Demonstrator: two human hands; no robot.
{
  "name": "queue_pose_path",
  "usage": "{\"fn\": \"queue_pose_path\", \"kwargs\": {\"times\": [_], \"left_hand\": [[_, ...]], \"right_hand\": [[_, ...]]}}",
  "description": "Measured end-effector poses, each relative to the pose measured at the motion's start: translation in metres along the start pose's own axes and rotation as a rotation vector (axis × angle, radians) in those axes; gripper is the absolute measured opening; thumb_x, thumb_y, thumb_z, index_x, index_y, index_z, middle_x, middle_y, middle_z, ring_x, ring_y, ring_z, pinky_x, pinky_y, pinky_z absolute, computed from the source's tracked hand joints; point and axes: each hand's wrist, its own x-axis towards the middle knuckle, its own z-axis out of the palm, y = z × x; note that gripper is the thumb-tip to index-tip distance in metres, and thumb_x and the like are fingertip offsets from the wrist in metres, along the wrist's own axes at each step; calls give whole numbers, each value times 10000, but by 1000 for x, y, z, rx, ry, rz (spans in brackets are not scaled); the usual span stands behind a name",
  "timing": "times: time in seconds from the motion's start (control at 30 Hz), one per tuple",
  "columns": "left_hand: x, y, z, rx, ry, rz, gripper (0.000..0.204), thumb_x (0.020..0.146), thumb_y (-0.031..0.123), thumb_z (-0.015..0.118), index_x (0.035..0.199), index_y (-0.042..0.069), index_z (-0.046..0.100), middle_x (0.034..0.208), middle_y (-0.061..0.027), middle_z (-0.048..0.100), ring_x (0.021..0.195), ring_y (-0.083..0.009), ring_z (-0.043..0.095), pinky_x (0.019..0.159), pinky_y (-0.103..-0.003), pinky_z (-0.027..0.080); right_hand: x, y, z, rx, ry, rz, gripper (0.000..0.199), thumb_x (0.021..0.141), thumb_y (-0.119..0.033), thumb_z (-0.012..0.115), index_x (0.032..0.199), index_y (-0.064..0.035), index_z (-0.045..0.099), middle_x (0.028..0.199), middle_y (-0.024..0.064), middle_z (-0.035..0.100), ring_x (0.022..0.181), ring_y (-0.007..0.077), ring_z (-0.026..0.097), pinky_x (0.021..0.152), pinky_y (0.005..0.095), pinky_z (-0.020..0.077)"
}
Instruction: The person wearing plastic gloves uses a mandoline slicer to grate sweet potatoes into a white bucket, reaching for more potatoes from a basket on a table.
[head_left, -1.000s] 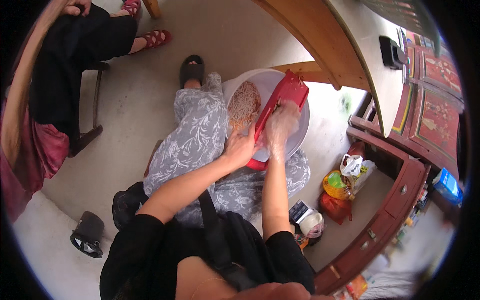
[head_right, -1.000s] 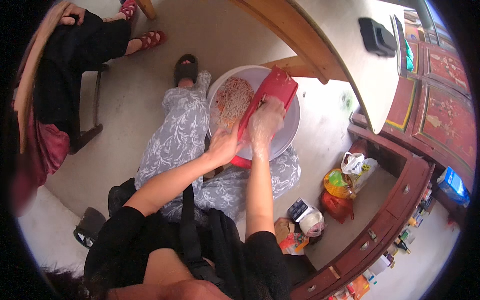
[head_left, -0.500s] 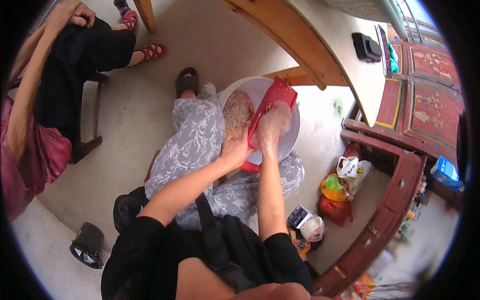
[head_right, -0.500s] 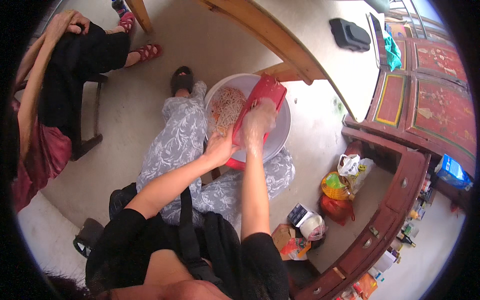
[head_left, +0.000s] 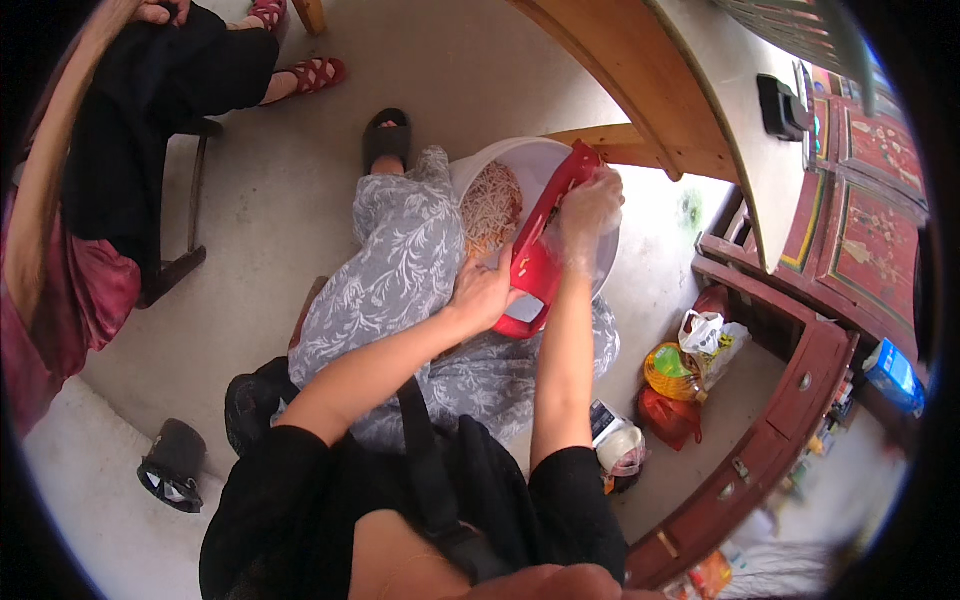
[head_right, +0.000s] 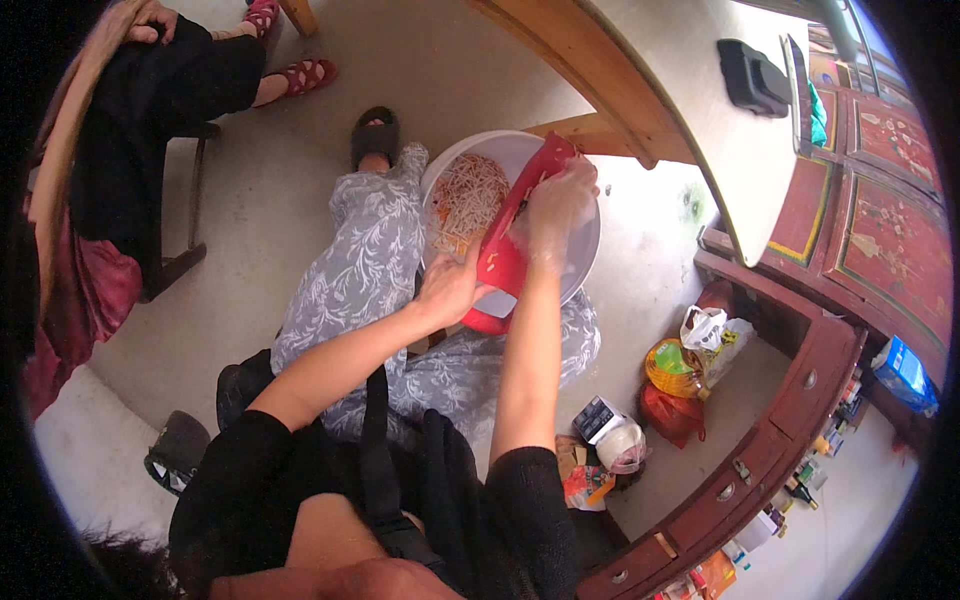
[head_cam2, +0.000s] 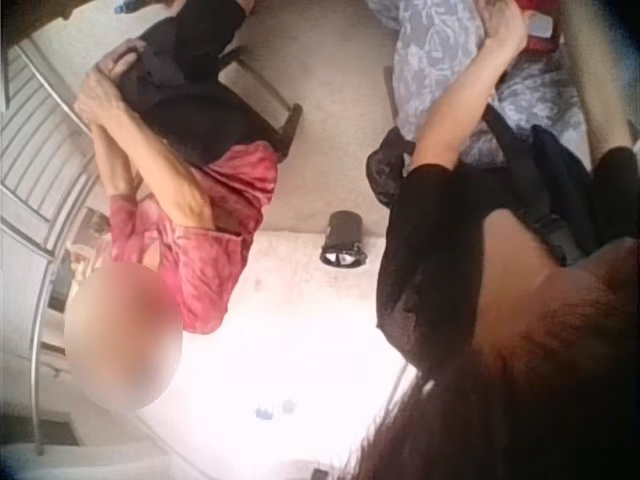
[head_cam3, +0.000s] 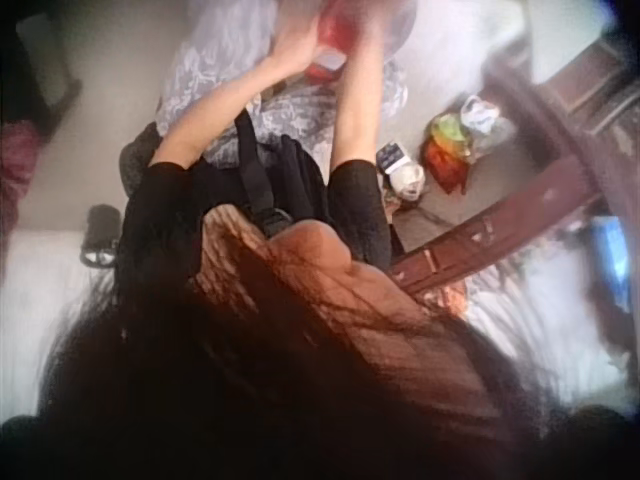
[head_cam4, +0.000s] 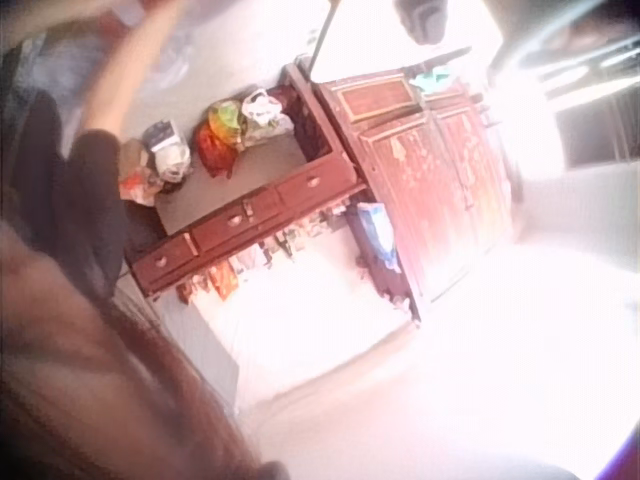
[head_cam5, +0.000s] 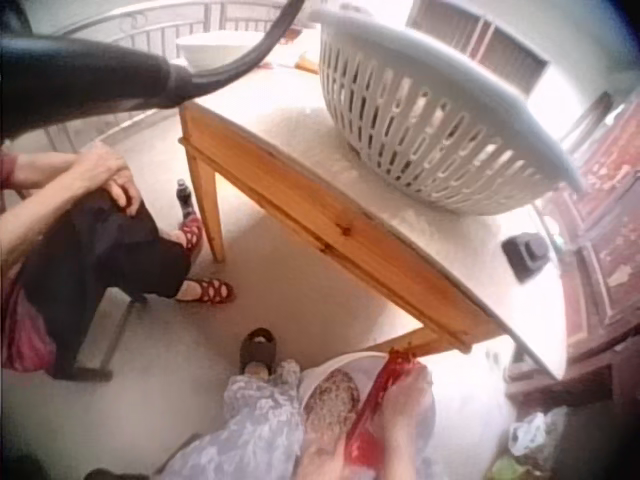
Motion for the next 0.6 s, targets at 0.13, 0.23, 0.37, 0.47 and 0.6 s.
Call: {"fn": "queue_pose_path", "kwargs": {"times": [0.13, 0.23, 0.37, 0.47, 0.6], "left_hand": [[-7, 2, -6, -52, 7, 7, 794, 750, 272, 678, 1311, -75, 237, 737, -167, 631, 712, -339, 606, 791, -402, 405], [-9, 3, 3, 63, 50, 14, 791, 748, 290, 681, 1303, -76, 252, 733, -174, 629, 709, -331, 604, 791, -397, 403], [-3, 5, -1, -3, -41, -37, 791, 753, 301, 675, 1304, -75, 251, 727, -192, 622, 706, -337, 603, 790, -398, 402], [-2, 10, -14, 30, -57, -46, 789, 754, 319, 674, 1302, -64, 255, 730, -196, 621, 677, -349, 599, 788, -396, 403], [-1, 0, -9, -6, 13, 16, 790, 761, 331, 669, 1306, -60, 253, 735, -195, 624, 685, -359, 596, 799, -400, 400]], "right_hand": [[-55, 33, 3, 14, 67, -250, 171, 797, -77, 489, 946, -43, 564, 936, 199, 570, 923, 374, 541, 805, 478, 417], [-79, 50, 10, 21, 187, -305, 155, 823, -58, 468, 956, -41, 546, 922, 193, 561, 898, 370, 541, 789, 474, 412], [-55, 20, -13, 223, 69, -6, 146, 810, -77, 507, 951, -50, 533, 934, 181, 571, 931, 381, 542, 747, 473, 428], [-55, 18, -18, 229, 123, -10, 134, 818, -91, 514, 946, -55, 525, 902, 155, 583, 862, 367, 566, 729, 468, 434], [-66, 24, 1, 201, 208, -58, 133, 807, -89, 512, 932, -46, 527, 901, 164, 581, 871, 365, 564, 738, 475, 437]]}}
